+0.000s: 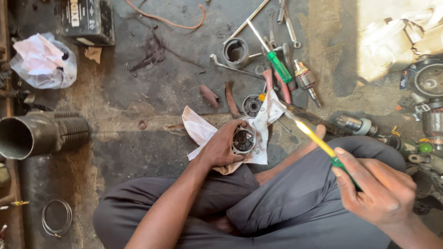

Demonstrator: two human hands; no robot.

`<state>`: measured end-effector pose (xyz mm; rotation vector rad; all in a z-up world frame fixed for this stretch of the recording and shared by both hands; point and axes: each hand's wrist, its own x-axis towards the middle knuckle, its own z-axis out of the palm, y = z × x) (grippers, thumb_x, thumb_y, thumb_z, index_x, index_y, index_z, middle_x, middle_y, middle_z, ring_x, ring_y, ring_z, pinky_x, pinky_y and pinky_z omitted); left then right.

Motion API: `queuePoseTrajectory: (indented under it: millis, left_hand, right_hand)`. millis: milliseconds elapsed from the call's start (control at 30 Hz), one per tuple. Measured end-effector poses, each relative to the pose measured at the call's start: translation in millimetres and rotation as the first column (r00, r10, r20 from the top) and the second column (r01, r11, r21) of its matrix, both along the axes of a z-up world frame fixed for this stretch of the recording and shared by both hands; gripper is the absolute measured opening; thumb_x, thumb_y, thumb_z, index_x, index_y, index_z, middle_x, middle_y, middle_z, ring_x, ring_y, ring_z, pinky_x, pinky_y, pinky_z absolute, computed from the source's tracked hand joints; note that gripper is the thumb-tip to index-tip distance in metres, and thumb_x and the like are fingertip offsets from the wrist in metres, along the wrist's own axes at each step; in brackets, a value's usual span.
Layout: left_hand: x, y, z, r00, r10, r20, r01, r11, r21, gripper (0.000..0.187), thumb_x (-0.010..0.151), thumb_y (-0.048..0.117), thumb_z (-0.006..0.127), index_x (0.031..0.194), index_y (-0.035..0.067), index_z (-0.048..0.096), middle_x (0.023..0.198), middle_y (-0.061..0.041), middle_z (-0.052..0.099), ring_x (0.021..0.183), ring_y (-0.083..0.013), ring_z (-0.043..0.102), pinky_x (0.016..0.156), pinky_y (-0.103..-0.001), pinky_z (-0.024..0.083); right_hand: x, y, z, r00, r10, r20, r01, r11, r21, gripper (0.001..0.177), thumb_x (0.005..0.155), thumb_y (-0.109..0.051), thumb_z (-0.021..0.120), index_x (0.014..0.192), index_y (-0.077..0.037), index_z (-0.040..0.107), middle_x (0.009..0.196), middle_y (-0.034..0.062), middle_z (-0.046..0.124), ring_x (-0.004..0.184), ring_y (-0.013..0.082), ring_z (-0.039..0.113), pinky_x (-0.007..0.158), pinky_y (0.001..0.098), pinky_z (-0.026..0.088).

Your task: The person sits on the floor and cleans a small motor component with a white cloth. They then use a screwdriver to adjust internal parts, a wrench to tighten a bolt, and pliers to manipulate a small piece inside the housing. The person continues to wipe and adjust the component throughout the clip.

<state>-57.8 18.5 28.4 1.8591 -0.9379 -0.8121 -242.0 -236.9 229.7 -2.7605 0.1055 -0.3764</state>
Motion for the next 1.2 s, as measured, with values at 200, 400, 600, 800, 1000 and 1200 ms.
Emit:
queuePoseTrajectory:
  millis: [200, 400, 600, 800, 1000, 1200]
  left_hand:
    - [2.7, 0.7, 16.0, 1.000, -0.007, 0.030, 0.007, 1.000, 0.003, 0.113, 0.049, 0.037, 0.100, 0.139, 0.002, 0.042, 0.132, -0.022, 0.055, 0.128, -0.0412, 0.052, 0.109, -0.045, 0.041]
    - [13.7, 1.1, 50.7, 0.973, -0.162, 0.165, 0.158, 0.987, 0.039, 0.095, 0.056, 0.020, 0.088, 0.141, 0.007, 0.046, 0.137, -0.019, 0.056, 0.130, -0.0384, 0.052, 0.106, -0.046, 0.042]
    - [10.5, -18.6, 75.6, 0.803, -0.393, 0.448, 0.254, 0.906, 0.338, 0.084, 0.058, 0.010, 0.080, 0.138, 0.012, 0.055, 0.117, -0.009, 0.066, 0.117, -0.0301, 0.060, 0.096, -0.042, 0.047]
    - [-4.4, -23.4, 79.6, 0.729, -0.508, 0.460, 0.289, 0.836, 0.466, 0.048, 0.059, 0.022, 0.086, 0.102, 0.010, 0.069, 0.100, -0.007, 0.071, 0.106, -0.0281, 0.067, 0.088, -0.043, 0.050]
    - [-15.8, -0.6, 77.2, 0.873, -0.199, 0.445, 0.085, 0.961, 0.263, 0.056, 0.060, 0.038, 0.089, 0.100, 0.007, 0.066, 0.091, -0.014, 0.068, 0.091, -0.0355, 0.067, 0.078, -0.046, 0.053]
    - [-34.9, -7.3, 58.0, 0.920, 0.142, 0.365, -0.268, 0.907, 0.325, 0.075, 0.067, 0.055, 0.088, 0.112, 0.004, 0.056, 0.112, -0.015, 0.059, 0.102, -0.0350, 0.065, 0.079, -0.046, 0.055]
  right_hand:
    - [5.7, 13.2, -0.1, 0.999, -0.037, -0.028, 0.034, 0.993, -0.110, 0.032, 0.080, -0.002, 0.081, 0.111, 0.005, 0.077, 0.074, 0.0118, 0.069, 0.062, 0.0221, 0.067, 0.057, 0.0335, 0.053]
    - [0.2, 14.1, 0.1, 1.000, -0.029, -0.010, 0.028, 0.995, -0.092, 0.034, 0.088, -0.004, 0.079, 0.121, 0.002, 0.075, 0.082, 0.0096, 0.070, 0.064, 0.0183, 0.067, 0.058, 0.0293, 0.052]
    - [-4.9, 17.6, 5.9, 0.999, -0.046, 0.018, 0.047, 0.994, -0.099, 0.035, 0.087, -0.006, 0.078, 0.121, -0.001, 0.075, 0.076, 0.0086, 0.064, 0.063, 0.0219, 0.062, 0.060, 0.0351, 0.051]
    - [-10.8, 18.8, 11.5, 0.997, -0.070, 0.016, 0.071, 0.993, -0.092, 0.036, 0.085, -0.006, 0.078, 0.121, -0.002, 0.075, 0.071, 0.0070, 0.061, 0.056, 0.0205, 0.058, 0.056, 0.0354, 0.049]
    - [-12.9, 17.0, 14.1, 0.997, -0.066, 0.038, 0.069, 0.994, -0.085, 0.038, 0.085, -0.008, 0.077, 0.123, -0.004, 0.074, 0.070, 0.0054, 0.059, 0.057, 0.0199, 0.058, 0.056, 0.0354, 0.049]
    - [-8.2, 22.4, 17.5, 0.997, -0.076, -0.033, 0.072, 0.991, -0.111, 0.038, 0.085, -0.009, 0.077, 0.123, -0.007, 0.076, 0.068, 0.0064, 0.058, 0.056, 0.0223, 0.058, 0.056, 0.0372, 0.049]
